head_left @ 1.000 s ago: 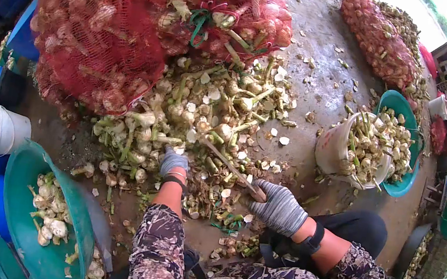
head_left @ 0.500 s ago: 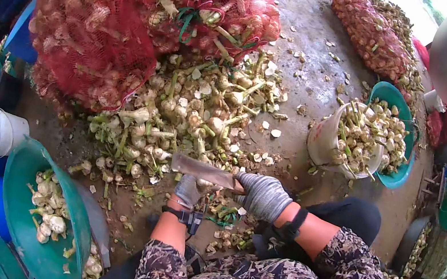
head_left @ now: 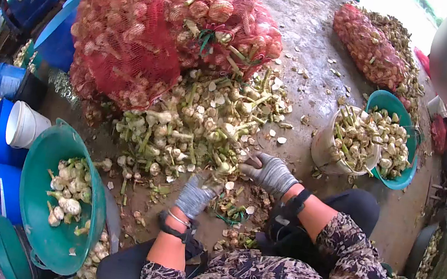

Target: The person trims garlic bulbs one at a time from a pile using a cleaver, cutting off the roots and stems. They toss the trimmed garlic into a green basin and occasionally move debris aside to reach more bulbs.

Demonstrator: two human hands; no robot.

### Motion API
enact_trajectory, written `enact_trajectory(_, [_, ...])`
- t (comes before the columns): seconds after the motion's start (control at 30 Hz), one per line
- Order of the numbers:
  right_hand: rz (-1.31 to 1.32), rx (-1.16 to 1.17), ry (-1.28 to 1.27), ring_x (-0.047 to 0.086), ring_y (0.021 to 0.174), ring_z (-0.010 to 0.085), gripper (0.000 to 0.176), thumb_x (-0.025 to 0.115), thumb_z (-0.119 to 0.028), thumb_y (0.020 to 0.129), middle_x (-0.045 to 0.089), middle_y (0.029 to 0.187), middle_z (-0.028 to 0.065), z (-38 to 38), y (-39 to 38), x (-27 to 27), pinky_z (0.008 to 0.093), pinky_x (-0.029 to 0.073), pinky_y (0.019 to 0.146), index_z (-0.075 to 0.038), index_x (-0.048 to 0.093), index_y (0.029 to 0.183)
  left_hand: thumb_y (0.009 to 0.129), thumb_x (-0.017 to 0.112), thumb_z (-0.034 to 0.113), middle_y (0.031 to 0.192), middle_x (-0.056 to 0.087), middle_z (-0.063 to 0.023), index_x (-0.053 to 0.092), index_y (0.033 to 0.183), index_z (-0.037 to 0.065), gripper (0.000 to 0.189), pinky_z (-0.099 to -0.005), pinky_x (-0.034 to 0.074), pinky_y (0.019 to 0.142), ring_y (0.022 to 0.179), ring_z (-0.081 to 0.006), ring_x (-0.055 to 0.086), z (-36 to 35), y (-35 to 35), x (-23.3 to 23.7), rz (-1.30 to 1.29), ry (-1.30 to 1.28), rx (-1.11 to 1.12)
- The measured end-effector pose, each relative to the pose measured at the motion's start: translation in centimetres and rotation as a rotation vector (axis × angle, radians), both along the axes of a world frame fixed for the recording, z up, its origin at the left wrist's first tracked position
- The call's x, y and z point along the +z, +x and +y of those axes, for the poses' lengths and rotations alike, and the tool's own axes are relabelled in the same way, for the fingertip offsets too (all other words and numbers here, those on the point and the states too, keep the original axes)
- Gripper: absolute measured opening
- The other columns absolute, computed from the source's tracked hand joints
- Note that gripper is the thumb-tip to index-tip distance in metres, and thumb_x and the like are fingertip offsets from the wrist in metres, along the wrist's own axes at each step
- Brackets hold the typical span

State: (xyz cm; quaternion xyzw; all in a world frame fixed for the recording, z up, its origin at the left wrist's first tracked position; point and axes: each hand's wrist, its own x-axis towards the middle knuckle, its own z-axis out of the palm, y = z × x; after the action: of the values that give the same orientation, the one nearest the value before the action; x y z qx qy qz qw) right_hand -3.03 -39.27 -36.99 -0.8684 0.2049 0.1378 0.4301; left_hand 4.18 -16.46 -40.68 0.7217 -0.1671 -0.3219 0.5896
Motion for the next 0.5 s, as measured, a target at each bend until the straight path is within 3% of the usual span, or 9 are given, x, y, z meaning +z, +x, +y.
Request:
enact_trajectory(0.03, [-0.208, -0.097, 0.186, 0.066, 0.088, 0.0317, 0.051, 0.071, -0.050, 0.079, 0.068, 0.092, 0.0182, 1.1, 0.1, 0.7, 0.0391, 0.051, 0.079, -0.006, 0.065, 0.106, 0.083, 0.071, 0.009, 0.107, 0.066, -0.0061, 0.061, 0.116, 0.005, 0.035, -0.0322, 0.051, 0.087, 0.097, -0.0175, 0.062, -0.4, -0.2, 0.4, -0.224, 0.080, -0.034])
enact_trajectory(0.1, [-0.306, -0.059, 0.155, 0.065, 0.082, 0.0278, 0.055, 0.076, -0.050, 0.076, 0.068, 0.089, 0.0177, 3.1, 0.0, 3.2, 0.0372, 0.051, 0.076, -0.003, 0.065, 0.101, 0.079, 0.076, 0.013, 0.114, 0.063, -0.0090, 0.056, 0.123, 0.005, 0.049, -0.0327, 0.050, 0.088, 0.099, -0.0211, 0.060, -0.9, -0.5, 2.2, -0.159, 0.164, -0.090])
enact_trajectory(0.13, [-0.256, -0.017, 0.212, 0.063, 0.079, 0.0251, 0.051, 0.073, -0.048, 0.080, 0.066, 0.083, 0.0158, 3.1, 0.4, 2.2, 0.0378, 0.050, 0.075, -0.001, 0.063, 0.097, 0.078, 0.077, 0.018, 0.119, 0.059, -0.0099, 0.049, 0.130, 0.005, 0.061, -0.0323, 0.049, 0.091, 0.102, -0.0214, 0.059, -0.6, -0.8, 2.3, -0.300, 0.092, -0.085])
enact_trajectory(0.17, [-0.351, 0.012, 0.309, 0.054, 0.068, 0.0107, 0.041, 0.071, -0.044, 0.084, 0.059, 0.073, 0.0012, 2.9, 0.5, 1.5, 0.0293, 0.048, 0.062, -0.005, 0.061, 0.094, 0.077, 0.078, 0.023, 0.125, 0.055, -0.0108, 0.042, 0.138, 0.005, 0.073, -0.0319, 0.047, 0.093, 0.104, -0.0217, 0.058, -0.2, -1.0, 2.5, -0.444, 0.018, -0.077])
enact_trajectory(0.23, [-0.131, -0.257, 0.636, 0.052, 0.059, 0.0099, 0.038, 0.069, -0.045, 0.086, 0.056, 0.067, -0.0002, 3.1, 0.8, 3.2, 0.0278, 0.044, 0.053, -0.009, 0.057, 0.083, 0.078, 0.079, 0.031, 0.128, 0.052, -0.0077, 0.036, 0.142, 0.007, 0.081, -0.0301, 0.046, 0.095, 0.106, -0.0194, 0.058, 0.7, -2.0, 4.7, 0.057, -0.356, 0.055])
enact_trajectory(0.3, [-0.004, -0.297, 0.771, 0.050, 0.048, 0.0110, 0.041, 0.068, -0.050, 0.086, 0.053, 0.059, 0.0003, 3.2, 0.4, 3.7, 0.0273, 0.038, 0.044, -0.010, 0.056, 0.080, 0.083, 0.076, 0.030, 0.125, 0.055, -0.0068, 0.041, 0.139, 0.006, 0.070, -0.0301, 0.045, 0.096, 0.108, -0.0186, 0.057, 1.1, -1.8, 3.6, 0.054, -0.530, 0.087])
enact_trajectory(0.37, [0.059, -0.290, 0.890, 0.046, 0.040, 0.0140, 0.045, 0.061, -0.054, 0.088, 0.050, 0.054, 0.0005, 4.0, 0.3, 0.4, 0.0312, 0.038, 0.037, -0.010, 0.059, 0.080, 0.082, 0.078, 0.022, 0.124, 0.057, -0.0063, 0.048, 0.133, 0.005, 0.061, -0.0320, 0.048, 0.094, 0.109, -0.0174, 0.056, 1.6, -2.1, 2.5, 0.127, -0.449, 0.154])
enact_trajectory(0.43, [0.256, -0.223, 0.780, 0.054, 0.047, 0.0180, 0.047, 0.059, -0.055, 0.089, 0.055, 0.058, 0.0064, 4.6, 0.0, 1.2, 0.0361, 0.043, 0.043, -0.008, 0.062, 0.090, 0.082, 0.077, 0.026, 0.122, 0.058, -0.0047, 0.050, 0.131, 0.004, 0.060, -0.0317, 0.046, 0.094, 0.109, -0.0161, 0.056, 1.0, -2.5, 2.2, 0.313, -0.573, 0.311])
enact_trajectory(0.5, [-0.040, -0.040, 0.379, 0.062, 0.061, 0.0301, 0.046, 0.062, -0.050, 0.088, 0.063, 0.068, 0.0139, 5.3, -0.1, 0.5, 0.0422, 0.049, 0.057, -0.004, 0.060, 0.094, 0.083, 0.076, 0.028, 0.120, 0.059, -0.0039, 0.050, 0.131, 0.004, 0.059, -0.0306, 0.046, 0.093, 0.108, -0.0157, 0.056, 1.1, -2.3, 1.5, 0.221, -0.629, 0.271])
